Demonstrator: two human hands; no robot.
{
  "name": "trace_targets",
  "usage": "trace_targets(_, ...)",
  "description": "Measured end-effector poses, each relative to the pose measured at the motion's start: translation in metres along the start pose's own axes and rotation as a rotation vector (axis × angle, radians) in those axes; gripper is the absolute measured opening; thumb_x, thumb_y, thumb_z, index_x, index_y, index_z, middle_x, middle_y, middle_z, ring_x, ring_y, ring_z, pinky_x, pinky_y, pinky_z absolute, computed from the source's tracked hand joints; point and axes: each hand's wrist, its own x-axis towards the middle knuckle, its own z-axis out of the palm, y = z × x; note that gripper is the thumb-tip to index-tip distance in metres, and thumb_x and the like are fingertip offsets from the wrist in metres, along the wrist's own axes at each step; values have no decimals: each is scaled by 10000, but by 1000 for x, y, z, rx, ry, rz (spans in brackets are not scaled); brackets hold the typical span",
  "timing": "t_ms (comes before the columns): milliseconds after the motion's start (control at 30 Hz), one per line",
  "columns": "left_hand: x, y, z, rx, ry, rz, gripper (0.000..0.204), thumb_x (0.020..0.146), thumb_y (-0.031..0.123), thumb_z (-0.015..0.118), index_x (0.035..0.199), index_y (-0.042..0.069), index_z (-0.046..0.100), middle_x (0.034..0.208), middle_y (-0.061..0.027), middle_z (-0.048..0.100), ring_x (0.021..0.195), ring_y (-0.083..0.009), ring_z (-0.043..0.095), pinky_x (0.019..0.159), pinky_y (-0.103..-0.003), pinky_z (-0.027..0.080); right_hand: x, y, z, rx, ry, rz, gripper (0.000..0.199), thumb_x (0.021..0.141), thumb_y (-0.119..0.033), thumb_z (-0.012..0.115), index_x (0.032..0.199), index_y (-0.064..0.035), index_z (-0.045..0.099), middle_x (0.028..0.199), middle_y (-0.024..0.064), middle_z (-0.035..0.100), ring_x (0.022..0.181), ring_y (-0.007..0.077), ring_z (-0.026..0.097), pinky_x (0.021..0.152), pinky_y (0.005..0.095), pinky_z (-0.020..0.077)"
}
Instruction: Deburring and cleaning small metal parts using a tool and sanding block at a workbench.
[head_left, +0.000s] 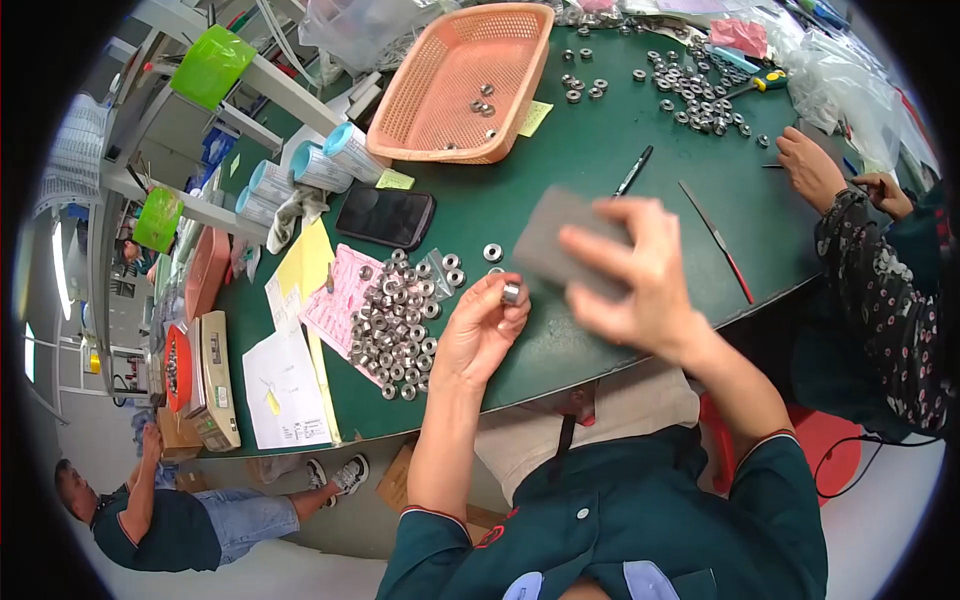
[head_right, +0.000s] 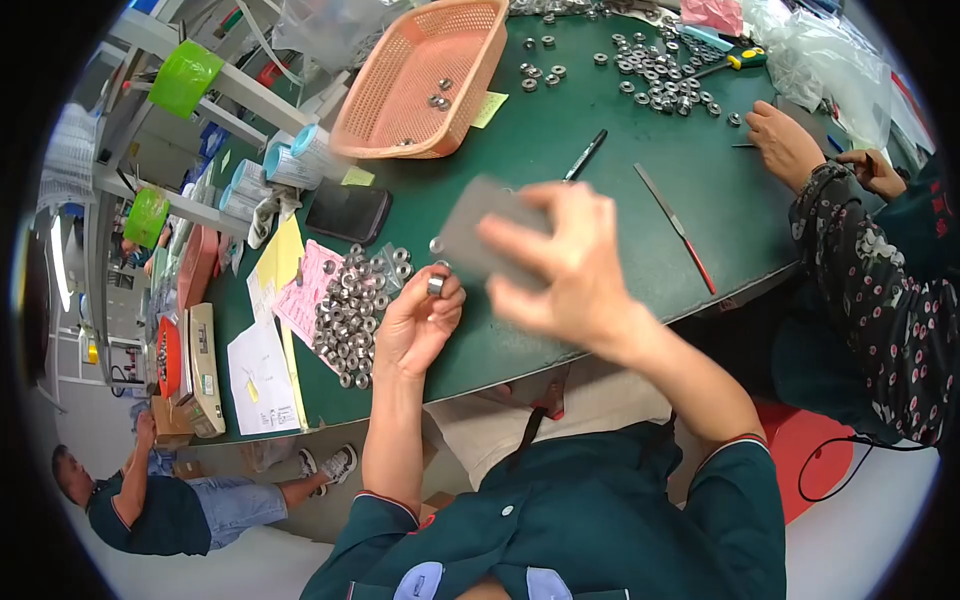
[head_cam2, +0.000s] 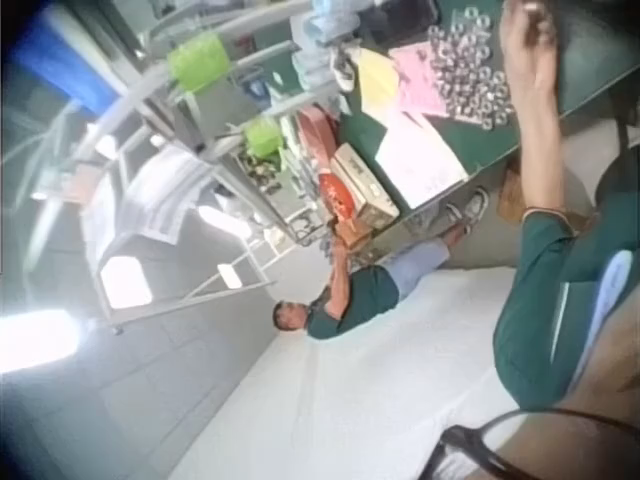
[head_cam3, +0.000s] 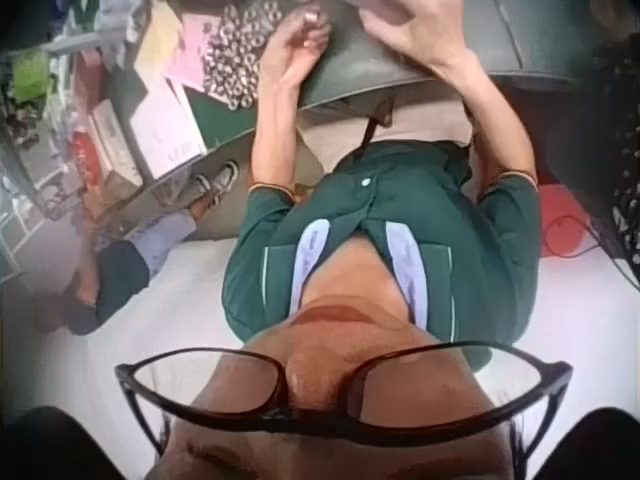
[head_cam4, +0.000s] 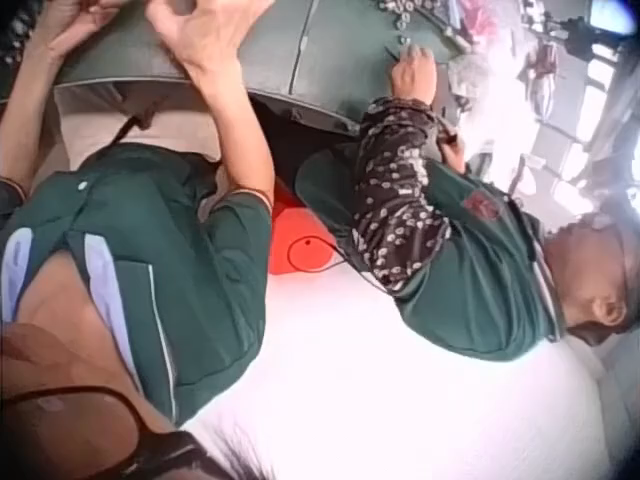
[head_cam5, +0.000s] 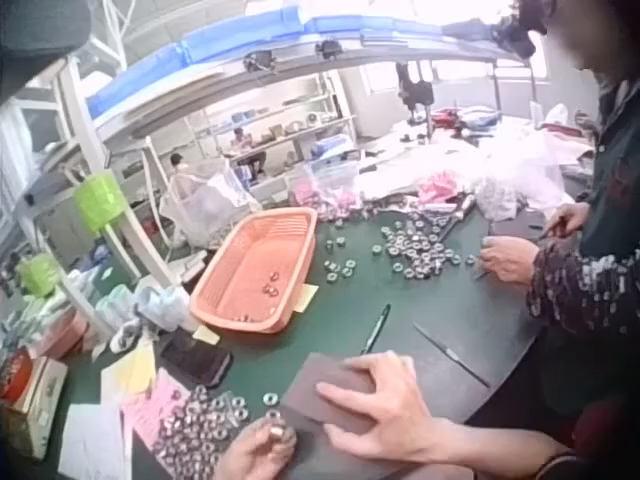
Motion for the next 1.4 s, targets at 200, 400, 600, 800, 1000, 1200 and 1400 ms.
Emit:
trace_targets(200, 19, -13, 3, -44, -108, -2, 188, 814, 92, 581, 974, -7, 593, 824, -93, 552, 728, -160, 530, 653, -226, 472, 6, 25, -26, 36, -12, 96, 436, 540, -188, 696, 970, -126, 657, 984, 134, 518, 908, 253, 490, 812, 338, 343)
trace_targets(400, 11, -13, 5, -8, -38, 30, 230, 820, 61, 552, 1037, -11, 562, 870, -81, 531, 732, -147, 501, 657, -233, 453, -9, 27, -19, 135, -13, 216, 441, 540, -182, 694, 974, -114, 655, 977, 136, 520, 911, 254, 493, 809, 338, 354)
trace_targets(600, 3, -6, 0, -34, -36, -44, 210, 815, 80, 565, 1012, 14, 538, 863, -70, 537, 742, -139, 503, 673, -243, 451, -13, 14, -13, 211, -18, 202, 451, 536, -168, 689, 981, -110, 648, 987, 145, 520, 904, 270, 498, 816, 349, 362)
trace_targets(800, -4, -11, 18, 121, 157, 40, 146, 798, 70, 588, 935, 21, 574, 828, -56, 597, 783, -139, 575, 704, -269, 475, -17, -31, -21, 231, -148, -114, 497, 490, -212, 681, 979, -130, 644, 1002, 173, 522, 870, 284, 503, 763, 374, 374)
trace_targets(1000, -7, -12, 26, 146, 245, 94, 131, 797, 95, 597, 899, 12, 591, 839, -78, 606, 749, -138, 571, 690, -259, 475, -7, -25, -20, 184, -71, -65, 494, 482, -209, 679, 971, -145, 648, 994, 161, 537, 842, 273, 513, 747, 366, 368)
trace_targets(1200, -12, -1, -2, 134, -91, -5, 169, 777, 84, 610, 925, 2, 594, 827, -60, 613, 746, -113, 579, 708, -253, 477, 1, -6, -6, -53, 13, 37, 500, 482, -159, 671, 977, -108, 633, 1006, 176, 531, 850, 283, 505, 758, 368, 366)
trace_targets(1400, -11, -10, 18, 271, 16, 73, 175, 769, 115, 641, 906, 14, 599, 743, -61, 591, 633, -122, 519, 582, -248, 431, -4, -7, -6, -13, -29, 53, 449, 524, -210, 678, 968, -156, 639, 977, 146, 516, 882, 268, 489, 753, 373, 347)
